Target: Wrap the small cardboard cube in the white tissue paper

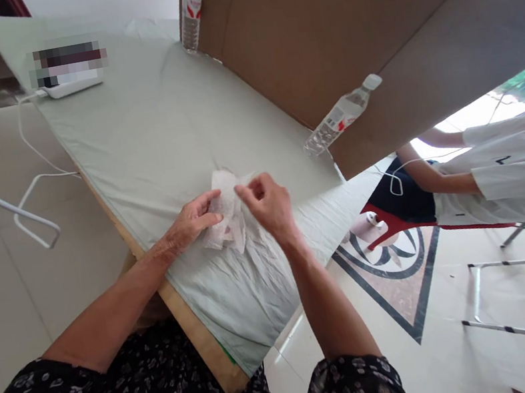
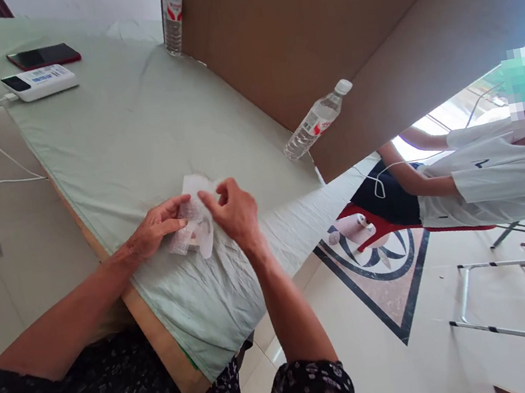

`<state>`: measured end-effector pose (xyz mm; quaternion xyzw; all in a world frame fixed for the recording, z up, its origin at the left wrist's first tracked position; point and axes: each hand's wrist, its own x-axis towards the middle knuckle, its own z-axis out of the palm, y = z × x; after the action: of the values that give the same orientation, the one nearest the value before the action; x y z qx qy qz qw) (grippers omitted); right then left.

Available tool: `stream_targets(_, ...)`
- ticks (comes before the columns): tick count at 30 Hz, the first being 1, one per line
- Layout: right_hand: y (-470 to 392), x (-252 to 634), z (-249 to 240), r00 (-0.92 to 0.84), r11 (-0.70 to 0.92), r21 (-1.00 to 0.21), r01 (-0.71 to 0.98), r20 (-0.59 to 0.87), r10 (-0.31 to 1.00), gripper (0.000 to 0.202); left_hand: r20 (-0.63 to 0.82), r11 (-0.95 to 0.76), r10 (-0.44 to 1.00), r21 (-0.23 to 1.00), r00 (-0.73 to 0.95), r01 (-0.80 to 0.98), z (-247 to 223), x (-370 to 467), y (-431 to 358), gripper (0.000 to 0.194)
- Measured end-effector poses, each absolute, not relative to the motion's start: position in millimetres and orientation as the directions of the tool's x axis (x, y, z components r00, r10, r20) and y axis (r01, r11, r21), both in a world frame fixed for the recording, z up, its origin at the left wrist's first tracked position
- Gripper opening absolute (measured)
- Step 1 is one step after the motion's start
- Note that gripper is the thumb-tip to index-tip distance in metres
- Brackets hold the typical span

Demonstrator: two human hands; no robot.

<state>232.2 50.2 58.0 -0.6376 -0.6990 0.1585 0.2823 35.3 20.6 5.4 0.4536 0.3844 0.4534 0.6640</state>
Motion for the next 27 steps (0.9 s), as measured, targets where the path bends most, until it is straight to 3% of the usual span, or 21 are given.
stream_targets(3,39,222,44,0.004,0.045,-0.525,0.85,0.091,0.996,0.038,-0.063,0.123,0.959,0.971,0.275,-0.207,3,34,22,0.077)
stream_targets(5,43,221,33,0.05,0.002,-0.549,0.836,0.079,0.996,0.029,-0.025,0.065,0.965,0.987,0.261,-0.148,2,33,23,0.075)
stream_targets(8,48,231,19,0.065,0.063,-0.699,0.712,0.155,0.986,0.024,0.074,-0.087,0.98,0.994,0.184,0.061,1,33,22,0.065)
stream_targets(12,41,241,2,0.098,0.16,-0.847,0.506,0.241,0.965,0.025,0.24,-0.248,0.968,0.878,0.071,0.41,3,37,18,0.047)
stream_targets(18,38,245,-13,0.183,0.145,-0.93,0.337,0.216,0.959,0.029,0.171,-0.145,0.985,0.849,-0.004,0.509,12,37,12,0.01)
stream_targets(24,48,256,-15,0.262,0.125,-0.946,0.299,0.207,0.943,0.032,0.371,-0.172,0.914,0.718,-0.162,0.674,19,8,24,0.014)
stream_targets(27,53,260,-15,0.286,0.114,-0.943,0.314,0.208,0.935,0.033,0.33,-0.098,0.93,0.651,-0.164,0.753,12,0,37,0.016)
